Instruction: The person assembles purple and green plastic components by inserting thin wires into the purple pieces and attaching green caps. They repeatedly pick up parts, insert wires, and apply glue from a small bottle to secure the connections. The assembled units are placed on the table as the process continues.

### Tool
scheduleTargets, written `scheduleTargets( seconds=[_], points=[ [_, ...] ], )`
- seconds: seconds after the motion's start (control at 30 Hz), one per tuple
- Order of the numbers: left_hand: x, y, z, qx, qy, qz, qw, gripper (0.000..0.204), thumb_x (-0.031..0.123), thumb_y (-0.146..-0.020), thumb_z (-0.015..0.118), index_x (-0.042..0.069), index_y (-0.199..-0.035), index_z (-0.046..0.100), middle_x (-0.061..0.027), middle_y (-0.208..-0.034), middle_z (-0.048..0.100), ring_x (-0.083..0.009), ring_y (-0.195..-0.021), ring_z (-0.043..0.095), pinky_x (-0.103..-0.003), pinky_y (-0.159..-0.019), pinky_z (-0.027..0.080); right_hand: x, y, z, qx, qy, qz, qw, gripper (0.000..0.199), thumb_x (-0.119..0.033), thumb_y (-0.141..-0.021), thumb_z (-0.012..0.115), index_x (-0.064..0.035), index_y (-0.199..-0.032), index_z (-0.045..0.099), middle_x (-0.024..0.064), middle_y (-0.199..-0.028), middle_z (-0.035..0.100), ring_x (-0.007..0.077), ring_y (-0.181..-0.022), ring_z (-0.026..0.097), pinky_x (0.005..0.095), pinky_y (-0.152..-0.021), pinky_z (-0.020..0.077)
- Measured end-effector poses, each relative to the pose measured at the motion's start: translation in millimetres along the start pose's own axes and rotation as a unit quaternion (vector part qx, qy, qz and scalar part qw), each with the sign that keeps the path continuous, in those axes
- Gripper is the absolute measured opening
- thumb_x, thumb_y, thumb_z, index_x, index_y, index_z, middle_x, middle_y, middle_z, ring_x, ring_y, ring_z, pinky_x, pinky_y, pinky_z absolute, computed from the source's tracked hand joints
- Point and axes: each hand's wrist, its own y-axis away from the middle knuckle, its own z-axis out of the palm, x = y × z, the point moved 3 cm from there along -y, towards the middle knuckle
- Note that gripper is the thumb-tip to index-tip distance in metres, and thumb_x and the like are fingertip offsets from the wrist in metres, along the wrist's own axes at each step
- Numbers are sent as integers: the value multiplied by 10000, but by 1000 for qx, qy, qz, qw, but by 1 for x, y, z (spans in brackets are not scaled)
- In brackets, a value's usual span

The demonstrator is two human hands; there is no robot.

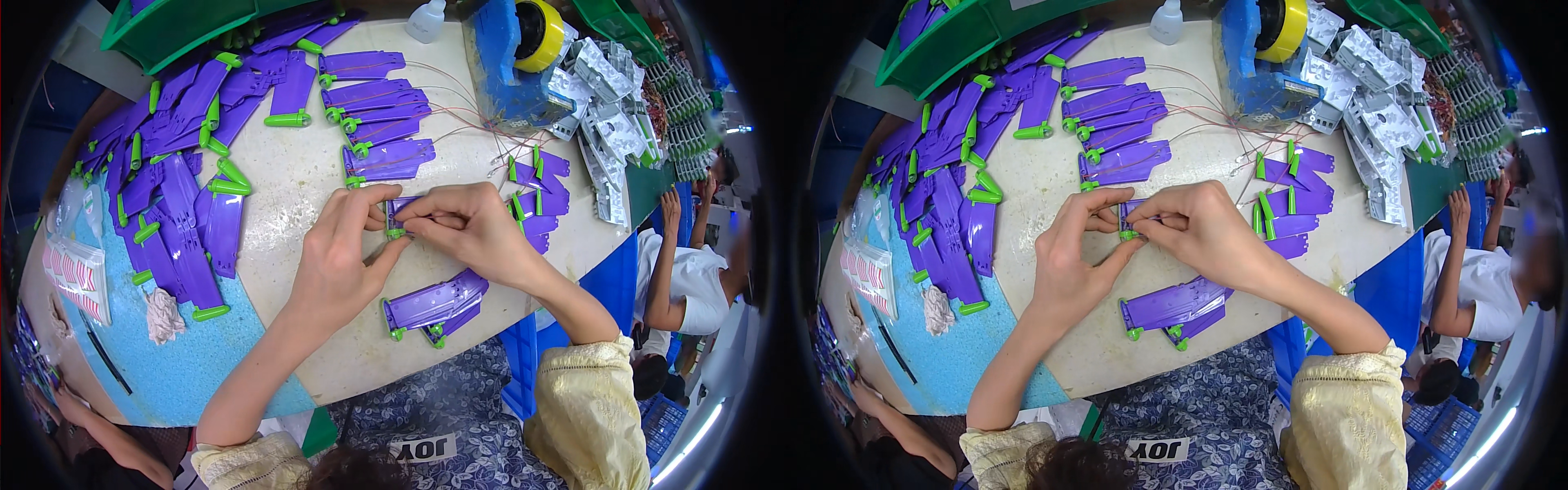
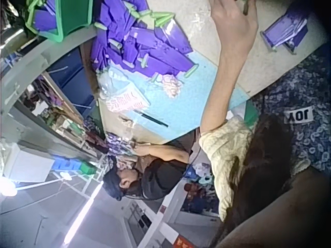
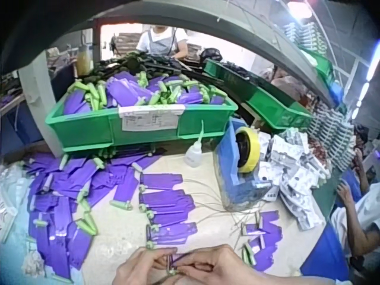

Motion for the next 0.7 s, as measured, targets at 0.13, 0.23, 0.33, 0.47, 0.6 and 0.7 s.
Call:
scheduleTargets(
  seconds=[0.13,0.23,0.33,0.47,0.6,0.7],
  points=[
    [0,1,0,6,5,-10,1000,513,-53,-719,802,-2,-1186,594,-153,-963,611,-254,-829,667,-357,-713,563,-12,8,1,13,-2,28,1000,134,-12,-889,700,50,-999,744,81,-748,656,68,-596,469,274,-532,394],
    [0,1,0,8,7,-11,1000,497,-39,-717,811,0,-1168,606,-151,-964,613,-252,-828,664,-357,-715,561,-10,11,3,-19,30,-23,999,130,-7,-915,691,46,-1019,748,12,-808,658,31,-621,453,246,-522,352],
    [1,-1,1,8,-4,3,1000,489,-21,-707,827,0,-1145,611,-140,-967,614,-252,-815,652,-357,-705,551,-13,3,1,-33,102,-129,986,135,-15,-896,704,49,-1005,751,19,-810,640,44,-628,469,249,-539,354],
    [5,-1,1,14,-41,-7,999,477,6,-683,859,6,-1108,645,-109,-944,629,-217,-788,640,-332,-692,541,-18,-10,-12,-55,73,-84,992,133,-17,-873,710,56,-980,738,23,-770,612,51,-635,469,250,-556,350],
    [10,-1,2,32,-102,13,994,356,70,-654,889,7,-932,676,-93,-893,615,-214,-796,620,-333,-672,523,-11,-7,-15,97,115,11,989,105,-70,-811,728,33,-830,721,141,-647,615,203,-545,550,377,-548,436],
    [14,-5,-2,9,-210,136,968,299,125,-653,891,15,-817,666,-86,-887,632,-243,-834,614,-347,-681,523,-13,-5,-17,144,170,33,974,93,-80,-799,740,10,-810,720,118,-605,591,234,-522,545,390,-542,436]
  ],
)
